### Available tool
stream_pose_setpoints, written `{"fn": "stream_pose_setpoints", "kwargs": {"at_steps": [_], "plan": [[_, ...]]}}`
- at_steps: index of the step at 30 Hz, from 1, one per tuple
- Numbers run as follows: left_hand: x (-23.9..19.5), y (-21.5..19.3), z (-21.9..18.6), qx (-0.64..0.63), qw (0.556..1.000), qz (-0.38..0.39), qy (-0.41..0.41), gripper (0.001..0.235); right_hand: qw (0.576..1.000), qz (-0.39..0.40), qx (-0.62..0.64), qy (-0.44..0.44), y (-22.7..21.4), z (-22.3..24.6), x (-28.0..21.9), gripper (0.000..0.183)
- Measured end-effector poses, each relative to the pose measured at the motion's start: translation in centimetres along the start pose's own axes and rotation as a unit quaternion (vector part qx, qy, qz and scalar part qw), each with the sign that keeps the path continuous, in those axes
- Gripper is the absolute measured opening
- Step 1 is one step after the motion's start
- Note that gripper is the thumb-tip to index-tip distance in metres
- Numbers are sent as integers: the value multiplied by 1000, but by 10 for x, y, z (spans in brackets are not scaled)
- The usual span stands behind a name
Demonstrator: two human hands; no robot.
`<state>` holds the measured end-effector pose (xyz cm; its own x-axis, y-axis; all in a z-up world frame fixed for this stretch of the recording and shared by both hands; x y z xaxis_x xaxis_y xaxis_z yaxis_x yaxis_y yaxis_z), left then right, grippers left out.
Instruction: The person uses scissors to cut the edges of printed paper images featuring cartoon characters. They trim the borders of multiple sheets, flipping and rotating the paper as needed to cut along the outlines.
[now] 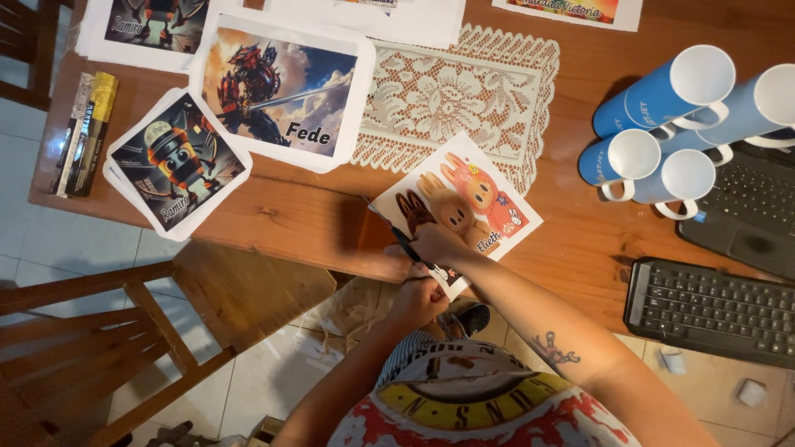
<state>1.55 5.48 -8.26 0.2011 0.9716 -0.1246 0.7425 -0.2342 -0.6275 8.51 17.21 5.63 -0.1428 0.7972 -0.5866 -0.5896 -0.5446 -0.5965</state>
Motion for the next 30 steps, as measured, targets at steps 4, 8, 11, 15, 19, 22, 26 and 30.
{"fn": "stream_pose_setpoints", "kwargs": {"at_steps": [4, 8, 11, 15, 19, 22, 26, 30], "plan": [[0, 0, -1, 0, 1000, 9, -13, 17, 998, -23, -38, -35, 20, -21, 26, 40], [0, 4, 2, 1, 1000, 21, -11, 17, 999, -13, -5, -32, -7, 8, 2, 43], [2, -5, -10, 2, 1000, 16, 2, 17, 999, 1, -14, -31, 3, 1, 17, 43], [-4, -17, -30, 22, 999, -2, 30, 16, 998, -3, -44, -40, 26, -23, 45, 38], [-37, -28, -11, 3, 999, 38, -12, 15, 994, 28, -95, -39, -21, 30, -41, 44], [-76, -20, 73, 19, 990, 78, -114, 23, 977, 65, -166, -118, 2, 10, -74, 35], [-136, -29, 142, 445, 867, 223, 31, 15, 977, 78, -183, -80, 11, -45, -104, 40], [-164, -58, 209, 280, 915, 67, -284, 26, 990, 35, -125, -48, 19, -126, -130, 54]]}}
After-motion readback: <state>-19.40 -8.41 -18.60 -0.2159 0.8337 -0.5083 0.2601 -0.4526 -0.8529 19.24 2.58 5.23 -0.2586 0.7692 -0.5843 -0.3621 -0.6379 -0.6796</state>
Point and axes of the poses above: each hand's wrist, its own x-axis towards the middle knuckle, its own y-axis out of the palm, z = x × y, the point moved 8 cm from there along x, towards the middle knuckle, and after that the axes turned 12 degrees about -z, right-handed, at the moved point
